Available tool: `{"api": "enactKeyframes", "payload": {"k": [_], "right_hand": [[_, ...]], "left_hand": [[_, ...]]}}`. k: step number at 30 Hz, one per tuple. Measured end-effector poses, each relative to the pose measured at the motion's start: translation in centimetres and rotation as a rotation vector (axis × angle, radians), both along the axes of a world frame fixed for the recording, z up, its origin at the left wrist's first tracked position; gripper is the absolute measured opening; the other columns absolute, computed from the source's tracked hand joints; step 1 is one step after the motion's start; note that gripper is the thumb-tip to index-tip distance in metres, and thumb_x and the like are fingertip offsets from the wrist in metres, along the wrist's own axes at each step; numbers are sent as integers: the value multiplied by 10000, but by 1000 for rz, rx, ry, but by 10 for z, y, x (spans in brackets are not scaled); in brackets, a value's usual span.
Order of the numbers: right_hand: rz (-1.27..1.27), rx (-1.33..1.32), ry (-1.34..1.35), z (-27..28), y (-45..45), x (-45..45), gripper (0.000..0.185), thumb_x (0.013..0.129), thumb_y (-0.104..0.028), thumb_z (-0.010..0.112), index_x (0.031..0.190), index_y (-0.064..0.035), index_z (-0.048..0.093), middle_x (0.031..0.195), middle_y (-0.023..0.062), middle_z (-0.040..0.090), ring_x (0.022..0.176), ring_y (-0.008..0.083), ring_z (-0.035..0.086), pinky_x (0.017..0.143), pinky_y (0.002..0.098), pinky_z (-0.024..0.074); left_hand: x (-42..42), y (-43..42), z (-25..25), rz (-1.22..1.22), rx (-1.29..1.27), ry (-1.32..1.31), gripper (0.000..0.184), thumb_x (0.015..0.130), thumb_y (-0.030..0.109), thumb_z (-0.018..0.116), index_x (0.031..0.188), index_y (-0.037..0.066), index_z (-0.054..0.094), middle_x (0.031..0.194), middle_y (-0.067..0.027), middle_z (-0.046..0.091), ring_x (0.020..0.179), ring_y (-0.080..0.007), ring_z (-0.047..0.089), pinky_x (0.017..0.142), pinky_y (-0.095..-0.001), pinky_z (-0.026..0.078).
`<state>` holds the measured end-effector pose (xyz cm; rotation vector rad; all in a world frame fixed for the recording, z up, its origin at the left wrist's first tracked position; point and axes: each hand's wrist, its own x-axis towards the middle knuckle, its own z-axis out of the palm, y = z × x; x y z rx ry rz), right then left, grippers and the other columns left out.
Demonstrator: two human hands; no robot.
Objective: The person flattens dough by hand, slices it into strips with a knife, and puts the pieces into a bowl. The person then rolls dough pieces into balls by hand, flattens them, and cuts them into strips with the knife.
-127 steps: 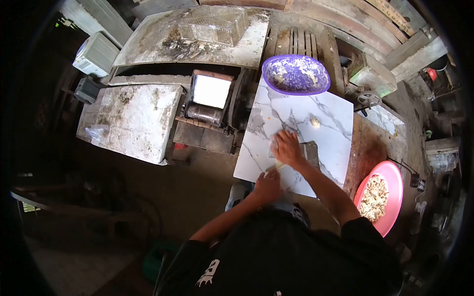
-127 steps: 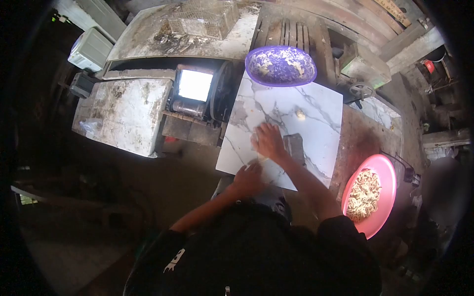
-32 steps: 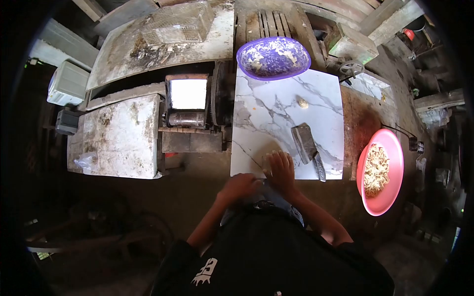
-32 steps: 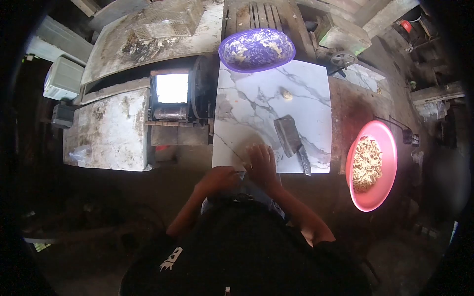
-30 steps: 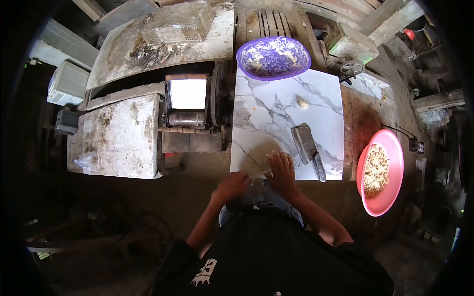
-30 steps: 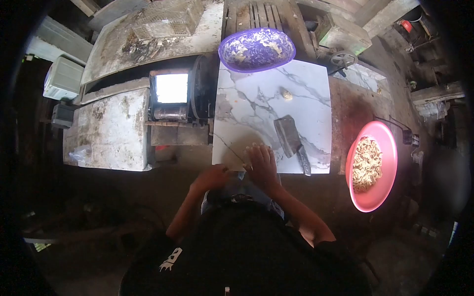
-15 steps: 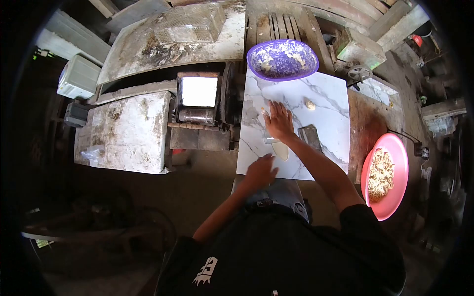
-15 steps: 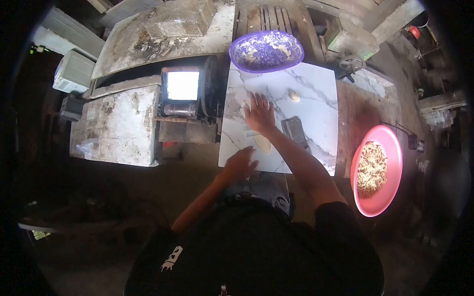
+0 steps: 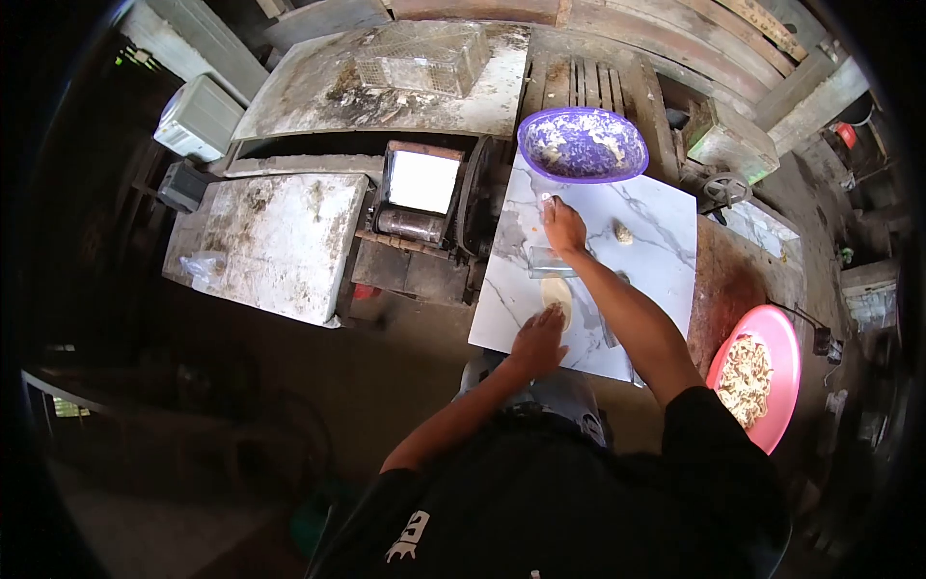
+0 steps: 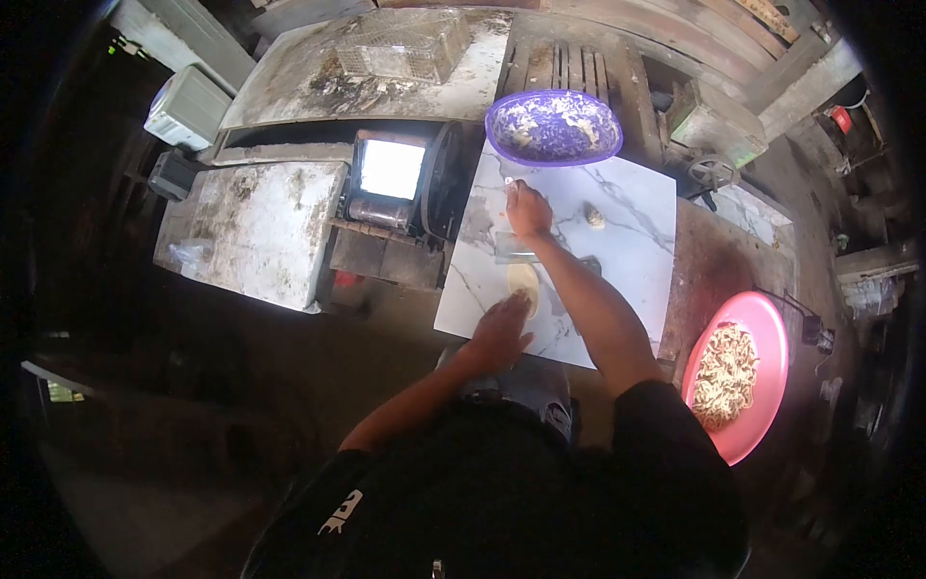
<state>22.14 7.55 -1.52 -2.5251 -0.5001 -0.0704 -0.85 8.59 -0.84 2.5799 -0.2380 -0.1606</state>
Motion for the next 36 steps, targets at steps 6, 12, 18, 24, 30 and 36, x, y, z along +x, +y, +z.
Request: {"api": "enactKeyframes", "payload": {"k": [6, 12, 18, 24, 30, 36], "right_hand": [[597, -181, -277, 13, -38, -58, 539, 862, -467, 569, 1199, -47, 558, 1116, 156, 592, 1050, 318, 546, 900, 482, 419], [586, -297, -142, 11, -50, -83, 820, 734, -522, 706, 1355, -71, 417, 1256, 130, 472, 1180, 292, 434, 941, 536, 355], [501, -101, 42, 10, -37, -17, 826, 656, -432, 795, 1292, -43, 439, 1126, 195, 572, 1067, 347, 546, 902, 425, 438], [292, 289, 173, 13, -75, 23, 760, 667, -245, 854, 1250, -20, 420, 1157, 194, 579, 1088, 297, 564, 935, 365, 444], [46, 477, 110, 11, -112, 18, 790, 673, -263, 846, 1260, -10, 383, 1197, 202, 545, 1146, 318, 533, 959, 393, 431], [7, 499, 68, 5, -120, 9, 896, 721, -254, 805, 1383, 47, 281, 1321, 255, 444, 1251, 352, 438, 1049, 401, 355]], "left_hand": [[2, -5, -7, 93, -93, -10, 637, 826, 272, 615, 1331, -54, 405, 1410, -194, 410, 1350, -303, 348, 1112, -403, 272], [-8, -18, 4, 119, -24, 109, 633, 831, 285, 620, 1340, -23, 406, 1425, -202, 380, 1359, -329, 317, 1126, -437, 240], [-6, -12, -4, 151, 40, -72, 567, 841, 254, 623, 1328, 18, 453, 1410, -186, 421, 1351, -311, 348, 1101, -426, 287], [11, 19, -16, 578, -297, -86, 369, 870, 171, 560, 1213, 35, 554, 1159, -188, 613, 1052, -365, 575, 894, -418, 472], [30, 13, -5, 510, -49, -12, 521, 852, 250, 583, 1322, 51, 476, 1381, -173, 452, 1259, -348, 432, 1026, -454, 360], [16, 4, -32, -29, 213, -219, 727, 854, 372, 572, 1400, -31, 313, 1474, -190, 310, 1375, -323, 296, 1127, -475, 225]]}}
